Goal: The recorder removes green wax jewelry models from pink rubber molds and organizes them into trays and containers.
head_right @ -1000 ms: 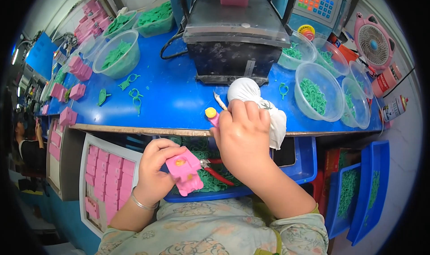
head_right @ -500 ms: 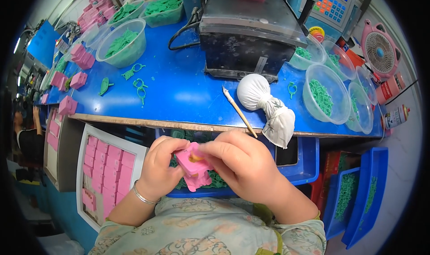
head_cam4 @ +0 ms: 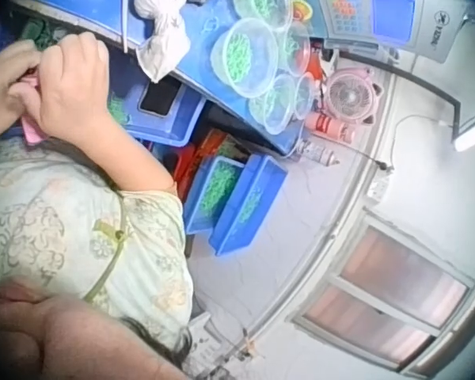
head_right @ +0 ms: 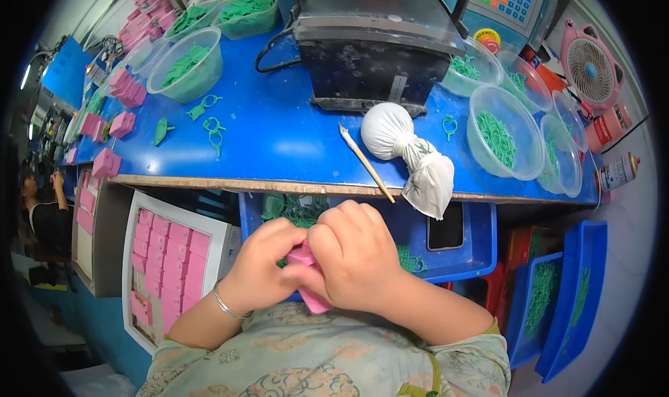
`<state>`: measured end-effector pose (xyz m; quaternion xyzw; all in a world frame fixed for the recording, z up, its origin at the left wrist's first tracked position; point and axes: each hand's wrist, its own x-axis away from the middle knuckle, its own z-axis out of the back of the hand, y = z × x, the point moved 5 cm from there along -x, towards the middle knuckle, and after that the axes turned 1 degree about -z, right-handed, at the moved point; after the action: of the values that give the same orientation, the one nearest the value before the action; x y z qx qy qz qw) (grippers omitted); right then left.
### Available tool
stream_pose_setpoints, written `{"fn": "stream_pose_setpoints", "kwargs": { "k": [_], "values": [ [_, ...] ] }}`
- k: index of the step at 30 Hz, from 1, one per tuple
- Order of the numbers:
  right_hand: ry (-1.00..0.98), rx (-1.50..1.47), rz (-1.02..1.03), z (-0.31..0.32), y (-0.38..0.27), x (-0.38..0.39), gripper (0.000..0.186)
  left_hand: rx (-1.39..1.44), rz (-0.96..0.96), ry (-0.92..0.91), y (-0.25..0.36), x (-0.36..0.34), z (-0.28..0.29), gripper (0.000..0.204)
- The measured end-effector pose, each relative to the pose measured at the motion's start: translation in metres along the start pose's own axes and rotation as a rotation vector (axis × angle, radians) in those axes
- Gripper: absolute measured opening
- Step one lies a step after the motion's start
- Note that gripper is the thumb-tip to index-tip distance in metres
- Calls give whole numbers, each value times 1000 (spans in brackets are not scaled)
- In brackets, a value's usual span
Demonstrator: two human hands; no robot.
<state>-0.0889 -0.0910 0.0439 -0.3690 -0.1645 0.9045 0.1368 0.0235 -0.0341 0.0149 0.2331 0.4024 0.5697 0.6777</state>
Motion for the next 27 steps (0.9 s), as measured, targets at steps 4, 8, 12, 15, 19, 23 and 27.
{"fn": "stream_pose_setpoints", "kwargs": {
  "k": [4,8,12,15,19,23,27],
  "values": [
    [52,39,-64,-3,8,-1,23,123,109,-135,1,2,-13,27],
    [-151,-423,-373,-10,26,0,34,234,-37,-145,10,3,-17,26],
    [-412,-782,-698,-26,35,10,40,359,121,-171,3,6,-19,34],
    [-227,-1036,-830,-23,38,19,24,541,331,-156,-5,7,-19,42],
    [-80,-1036,-769,-14,38,28,18,725,450,-117,-4,8,-18,42],
    [-30,-835,-553,-3,34,28,16,487,248,-69,4,2,-10,23],
    [7,-663,-348,-1,24,26,16,302,21,-10,9,-1,-8,19]
  ]
}}
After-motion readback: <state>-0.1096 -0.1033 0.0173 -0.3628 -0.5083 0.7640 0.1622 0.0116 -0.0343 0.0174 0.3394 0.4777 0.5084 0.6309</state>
